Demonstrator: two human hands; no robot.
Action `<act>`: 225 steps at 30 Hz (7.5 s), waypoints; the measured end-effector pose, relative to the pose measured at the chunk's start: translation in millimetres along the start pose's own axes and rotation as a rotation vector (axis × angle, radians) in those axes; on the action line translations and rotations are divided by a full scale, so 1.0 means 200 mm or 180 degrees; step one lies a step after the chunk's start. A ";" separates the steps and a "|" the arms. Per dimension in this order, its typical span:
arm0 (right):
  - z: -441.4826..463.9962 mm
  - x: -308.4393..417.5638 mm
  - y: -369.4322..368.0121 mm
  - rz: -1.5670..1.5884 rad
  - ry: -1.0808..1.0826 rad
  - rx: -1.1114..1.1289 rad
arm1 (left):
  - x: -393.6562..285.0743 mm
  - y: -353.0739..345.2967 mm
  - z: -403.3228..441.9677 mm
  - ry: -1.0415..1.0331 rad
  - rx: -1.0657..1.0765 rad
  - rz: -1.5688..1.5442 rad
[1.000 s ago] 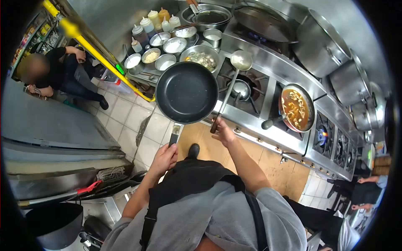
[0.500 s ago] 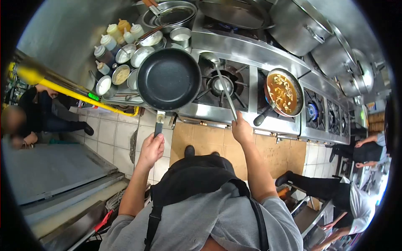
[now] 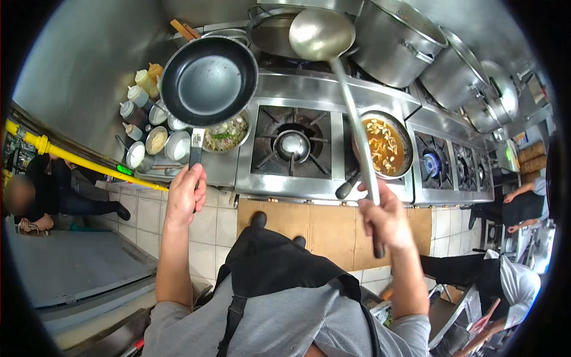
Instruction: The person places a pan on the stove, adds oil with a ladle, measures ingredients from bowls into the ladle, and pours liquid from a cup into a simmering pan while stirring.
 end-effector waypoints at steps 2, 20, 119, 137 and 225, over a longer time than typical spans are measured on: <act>0.11 0.11 0.15 -0.0624 0.0314 -0.0194 | -0.12 0.03 0.14 -0.0081 0.0085 0.0089; 1.19 1.02 0.20 -0.6308 0.0324 -0.2183 | -0.42 0.43 0.92 0.0078 0.0947 -0.0120; -1.49 -1.24 1.13 -0.0756 -0.0431 -0.4047 | 0.91 -2.82 0.47 0.0973 0.3502 -0.0228; -1.53 -1.61 1.51 -0.0065 -0.1292 -0.4076 | 1.52 -3.64 1.08 0.1322 0.3006 0.0020; -1.99 -2.91 0.16 0.3082 -0.2407 -0.3332 | 2.85 -3.89 0.98 0.1597 0.1425 0.0600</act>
Point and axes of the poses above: each hand's wrist, its own z-axis towards the middle knuckle, its own y-axis out of the back of the hand, x = y × z, the point moved 3 cm from there along z, towards the middle knuckle, and after that the axes turned 12 degrees about x, right-handed, at the moved point
